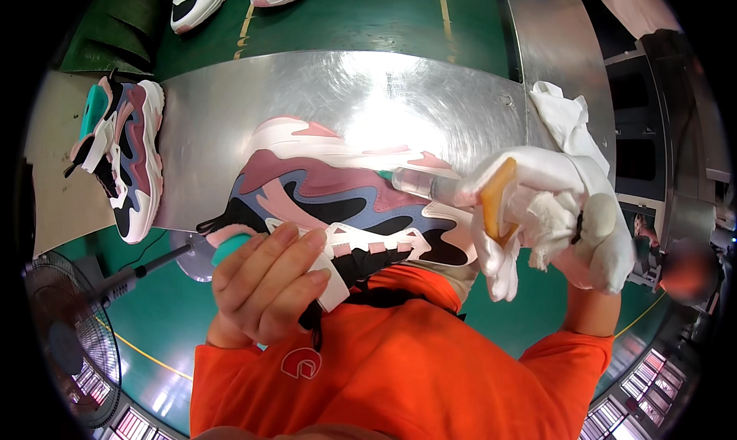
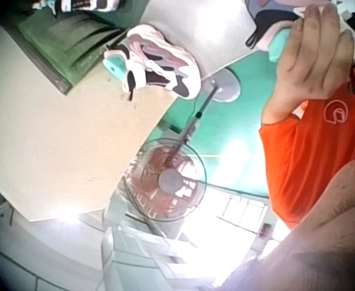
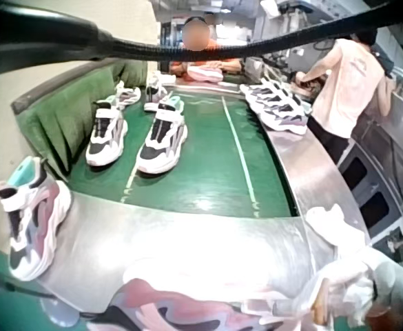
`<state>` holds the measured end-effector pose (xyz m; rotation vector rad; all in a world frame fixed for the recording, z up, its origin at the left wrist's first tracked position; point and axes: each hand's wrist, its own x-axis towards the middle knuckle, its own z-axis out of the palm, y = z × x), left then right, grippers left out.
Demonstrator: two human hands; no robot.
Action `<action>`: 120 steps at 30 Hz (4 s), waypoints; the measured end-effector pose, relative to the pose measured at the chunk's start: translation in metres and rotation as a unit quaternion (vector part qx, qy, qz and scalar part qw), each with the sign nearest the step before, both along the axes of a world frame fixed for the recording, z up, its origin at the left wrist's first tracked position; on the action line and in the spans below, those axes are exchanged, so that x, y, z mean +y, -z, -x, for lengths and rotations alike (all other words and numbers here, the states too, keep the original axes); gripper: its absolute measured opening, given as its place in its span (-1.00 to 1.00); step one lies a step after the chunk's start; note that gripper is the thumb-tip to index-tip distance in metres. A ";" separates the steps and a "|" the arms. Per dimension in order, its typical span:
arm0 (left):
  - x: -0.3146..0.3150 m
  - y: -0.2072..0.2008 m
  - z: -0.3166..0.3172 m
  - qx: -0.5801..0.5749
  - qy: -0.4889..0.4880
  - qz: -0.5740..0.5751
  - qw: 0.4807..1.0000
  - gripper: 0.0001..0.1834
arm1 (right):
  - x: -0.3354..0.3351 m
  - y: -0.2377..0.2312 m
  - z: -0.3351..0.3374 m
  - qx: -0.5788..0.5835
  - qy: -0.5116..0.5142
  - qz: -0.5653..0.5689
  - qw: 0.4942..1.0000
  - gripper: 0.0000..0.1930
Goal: The person applies glue to the seams of a multi-colored sneaker using a syringe with a brush tip. They hold the shoe in their left hand and apply the adhesive along the edges of the sole and upper, then place the shoe on a metal table. The process is repeated for multiple shoes in a factory setting.
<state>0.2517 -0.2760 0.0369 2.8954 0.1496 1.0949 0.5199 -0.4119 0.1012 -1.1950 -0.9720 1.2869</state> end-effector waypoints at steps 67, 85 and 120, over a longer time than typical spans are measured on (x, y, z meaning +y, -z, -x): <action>-0.087 0.002 -0.039 0.060 -0.116 -0.064 0.989 -0.29 | -0.152 0.096 0.021 0.338 0.312 -0.172 0.871 0.03; -0.065 -0.036 -0.063 0.114 -0.106 0.052 0.986 -0.32 | -0.151 0.080 0.050 0.249 0.284 -0.085 0.922 0.07; 0.043 -0.081 -0.154 0.299 -0.064 0.421 0.854 -0.48 | -0.116 0.156 0.019 0.019 0.187 -0.330 0.925 -0.17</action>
